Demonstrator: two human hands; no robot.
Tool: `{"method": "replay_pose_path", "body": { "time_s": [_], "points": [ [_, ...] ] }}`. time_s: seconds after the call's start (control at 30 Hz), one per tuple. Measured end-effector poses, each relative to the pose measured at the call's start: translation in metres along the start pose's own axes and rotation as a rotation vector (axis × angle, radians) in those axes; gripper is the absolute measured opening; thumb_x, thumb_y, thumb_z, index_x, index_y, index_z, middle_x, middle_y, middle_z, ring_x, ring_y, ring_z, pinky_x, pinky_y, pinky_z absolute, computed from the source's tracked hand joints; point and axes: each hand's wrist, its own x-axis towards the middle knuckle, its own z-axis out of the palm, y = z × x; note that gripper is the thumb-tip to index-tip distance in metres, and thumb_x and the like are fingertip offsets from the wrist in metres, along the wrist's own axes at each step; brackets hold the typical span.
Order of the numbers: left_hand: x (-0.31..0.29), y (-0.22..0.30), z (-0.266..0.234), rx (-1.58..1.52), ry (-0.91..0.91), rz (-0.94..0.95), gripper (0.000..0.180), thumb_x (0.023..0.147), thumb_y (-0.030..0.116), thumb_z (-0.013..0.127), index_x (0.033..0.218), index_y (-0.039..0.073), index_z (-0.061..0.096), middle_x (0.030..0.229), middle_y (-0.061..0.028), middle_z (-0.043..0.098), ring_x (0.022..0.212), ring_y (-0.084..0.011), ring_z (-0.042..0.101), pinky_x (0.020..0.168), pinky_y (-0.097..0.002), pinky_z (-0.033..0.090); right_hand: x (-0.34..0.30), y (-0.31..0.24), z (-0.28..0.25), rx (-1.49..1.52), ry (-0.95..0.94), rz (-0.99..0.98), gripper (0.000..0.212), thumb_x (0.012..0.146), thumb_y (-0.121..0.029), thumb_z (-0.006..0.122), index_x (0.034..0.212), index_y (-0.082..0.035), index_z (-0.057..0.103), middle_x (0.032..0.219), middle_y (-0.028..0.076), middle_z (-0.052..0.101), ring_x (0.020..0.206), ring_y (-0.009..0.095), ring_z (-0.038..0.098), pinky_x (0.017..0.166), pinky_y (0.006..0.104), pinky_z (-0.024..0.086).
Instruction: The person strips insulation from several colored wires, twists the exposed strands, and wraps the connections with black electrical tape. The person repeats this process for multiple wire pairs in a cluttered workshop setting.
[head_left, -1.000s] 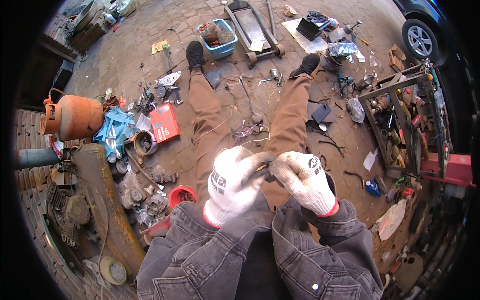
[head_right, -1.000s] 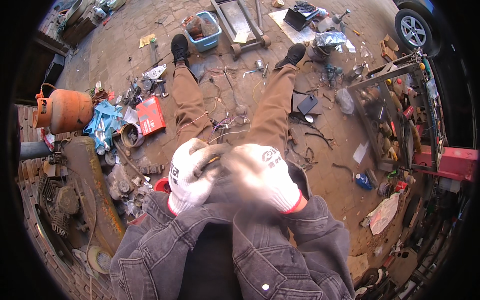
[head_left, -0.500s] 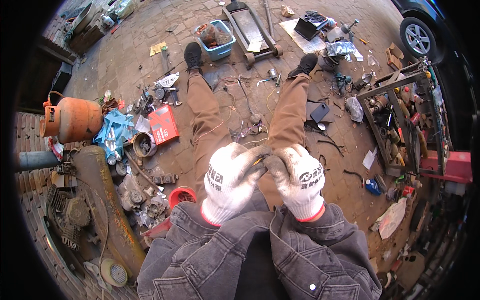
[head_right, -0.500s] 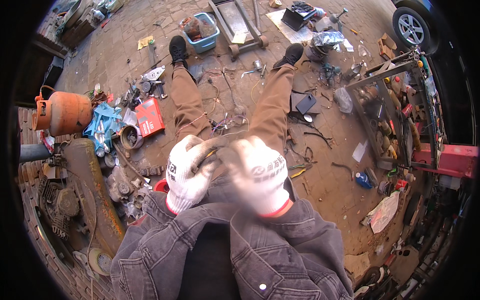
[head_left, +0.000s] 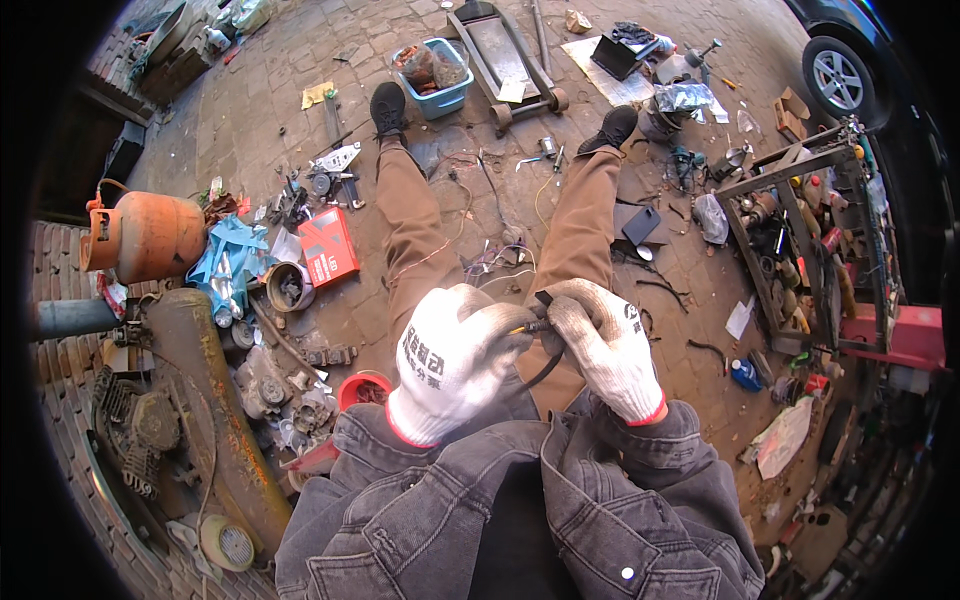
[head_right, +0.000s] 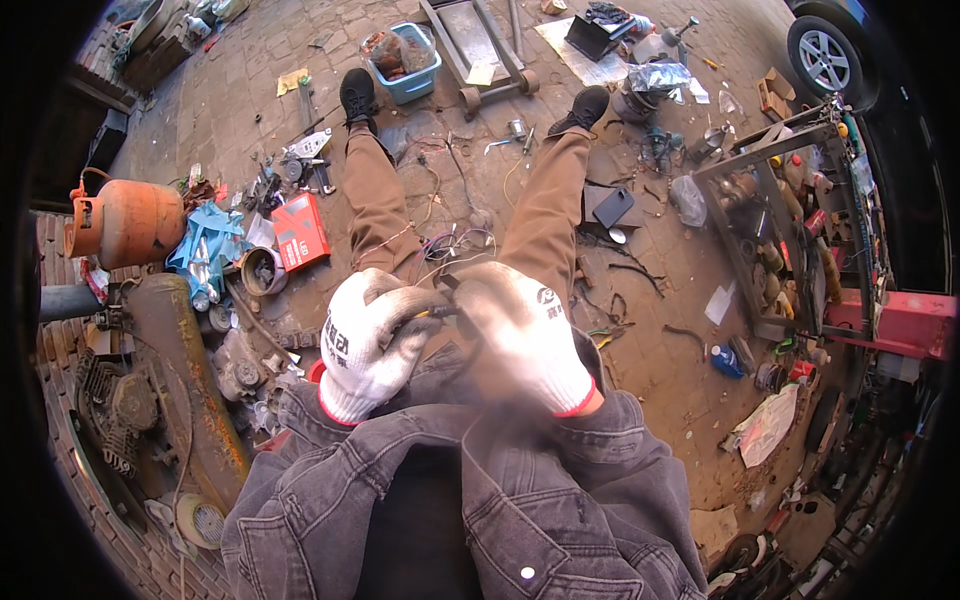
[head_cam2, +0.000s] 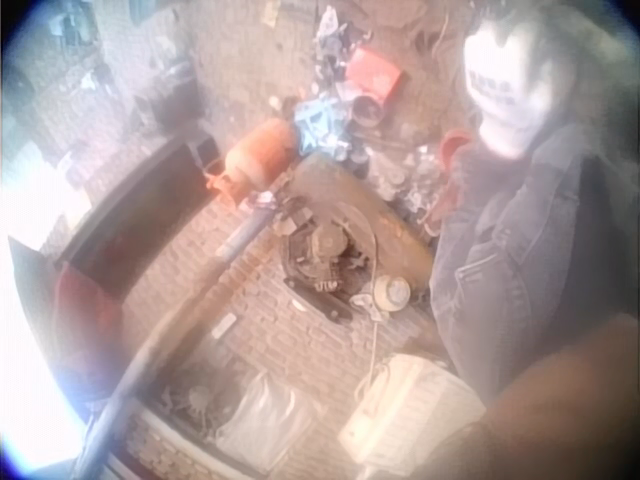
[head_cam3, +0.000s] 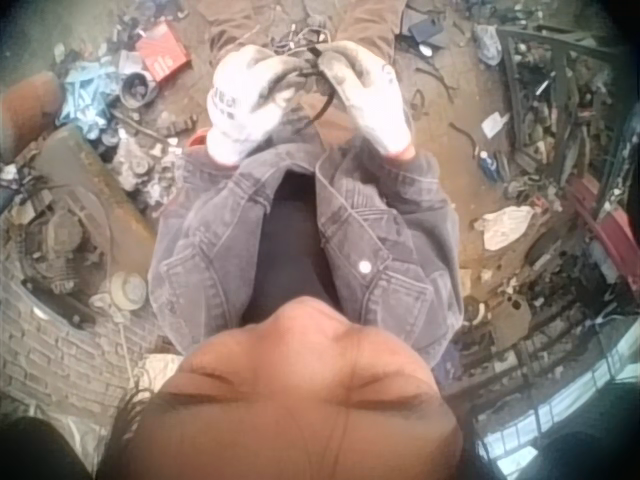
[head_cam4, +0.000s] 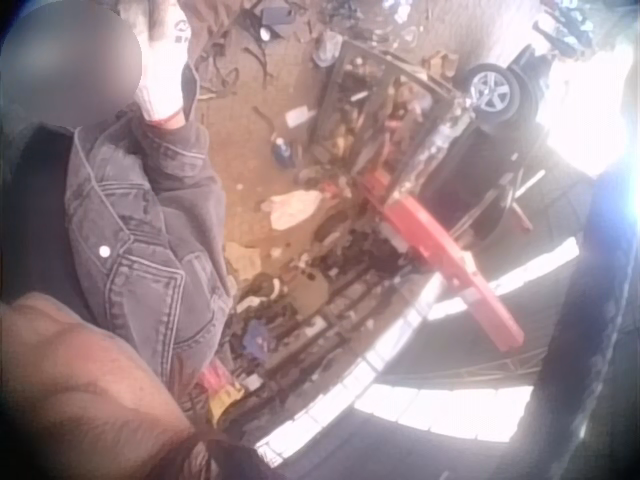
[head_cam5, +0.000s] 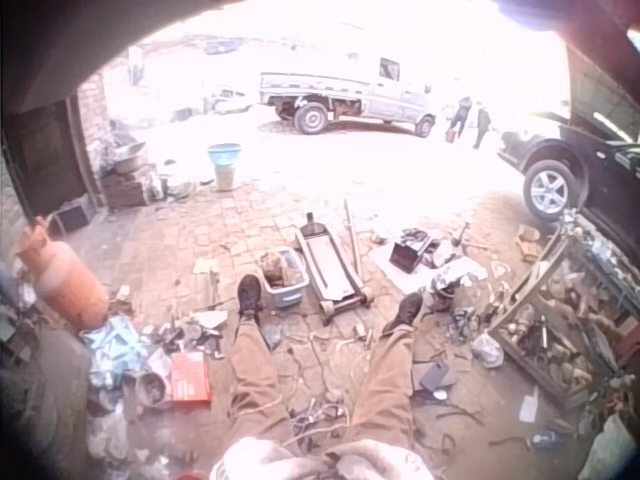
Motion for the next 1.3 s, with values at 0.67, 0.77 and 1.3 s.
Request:
{"method": "replay_pose_path", "body": {
  "time_s": [0.67,0.77,1.3],
  "points": [
    [0.001,0.005,-0.014,-0.253,-0.084,-0.227,0.021,0.072,0.010,0.080,0.091,0.007,0.073,0.082,-0.0084,0.062,0.074,-0.0257,0.063,0.065,-0.0363,0.049,0.006,-0.013,-0.012,0.201,-0.200,0.031,0.021,0.085,-0.009,0.071,0.103,0.002,0.073,0.086,0.004,0.073,0.075,0.008,0.064,0.068,0.0250,0.051],
    [0.003,0.009,-0.008,-0.094,0.036,-0.121,0.023,0.069,0.010,0.081,0.091,0.008,0.072,0.079,-0.0070,0.062,0.071,-0.0259,0.061,0.065,-0.0379,0.047,0.004,-0.015,-0.007,-0.045,-0.060,-0.166,0.019,0.085,-0.008,0.070,0.101,0.002,0.073,0.083,0.004,0.072,0.071,0.008,0.063,0.065,0.0248,0.051],
    [-0.005,0.007,0.028,-0.336,0.034,0.115,0.014,0.073,0.018,0.073,0.085,0.013,0.071,0.077,-0.0029,0.063,0.070,-0.0232,0.061,0.064,-0.0373,0.047,0.054,0.047,-0.050,0.757,1.056,0.206,0.030,0.096,-0.042,0.068,0.094,-0.013,0.061,0.070,-0.004,0.052,0.054,0.008,0.046,0.050,0.0227,0.038]
  ]
}}
